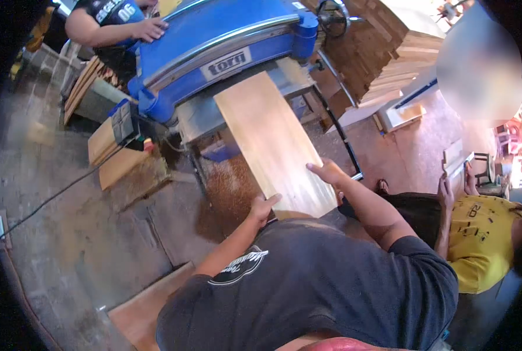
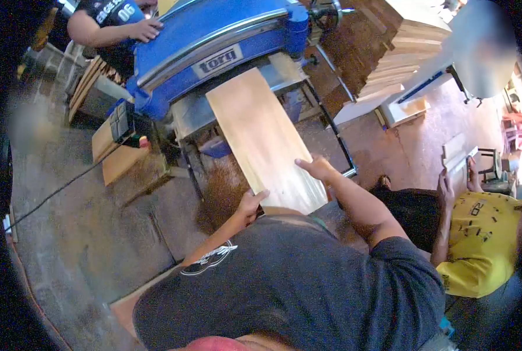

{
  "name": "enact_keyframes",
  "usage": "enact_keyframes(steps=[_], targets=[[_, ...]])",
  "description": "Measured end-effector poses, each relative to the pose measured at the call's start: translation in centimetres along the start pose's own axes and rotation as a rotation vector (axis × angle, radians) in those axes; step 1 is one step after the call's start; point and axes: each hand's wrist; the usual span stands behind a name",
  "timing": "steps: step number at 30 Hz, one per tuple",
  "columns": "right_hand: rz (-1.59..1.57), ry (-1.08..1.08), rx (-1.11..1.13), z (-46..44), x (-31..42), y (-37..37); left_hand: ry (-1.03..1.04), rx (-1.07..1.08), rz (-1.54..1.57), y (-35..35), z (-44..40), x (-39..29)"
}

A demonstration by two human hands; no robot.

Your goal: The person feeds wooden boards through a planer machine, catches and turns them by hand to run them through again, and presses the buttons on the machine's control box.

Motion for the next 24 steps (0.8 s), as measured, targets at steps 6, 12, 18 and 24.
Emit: enact_keyframes(steps=[6,12,18,24], targets=[[0.04,0.013,0.02,-0.3,0.3,0.8,0.048,-0.125,0.268,-3.2,-9.4,-8.7],[0.04,-0.052,-0.044,2.1,1.1,1.8,0.175,-0.039,0.11,-5.8,-13.3,-15.3],[0.081,-0.107,-0.008,0.0,-1.1,1.9,0.007,-0.12,-0.909,-4.5,-7.8,-20.0],[0.243,-0.153,0.06,-0.4,-0.3,0.2,0.538,-0.429,-1.448,-2.7,-4.7,-17.1]])
Point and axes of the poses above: each hand's wrist, its own z-axis away from the middle knuckle, its own y-axis out of the palm, x = y × z, and after that the axes turned 5 degrees about -y, right-handed
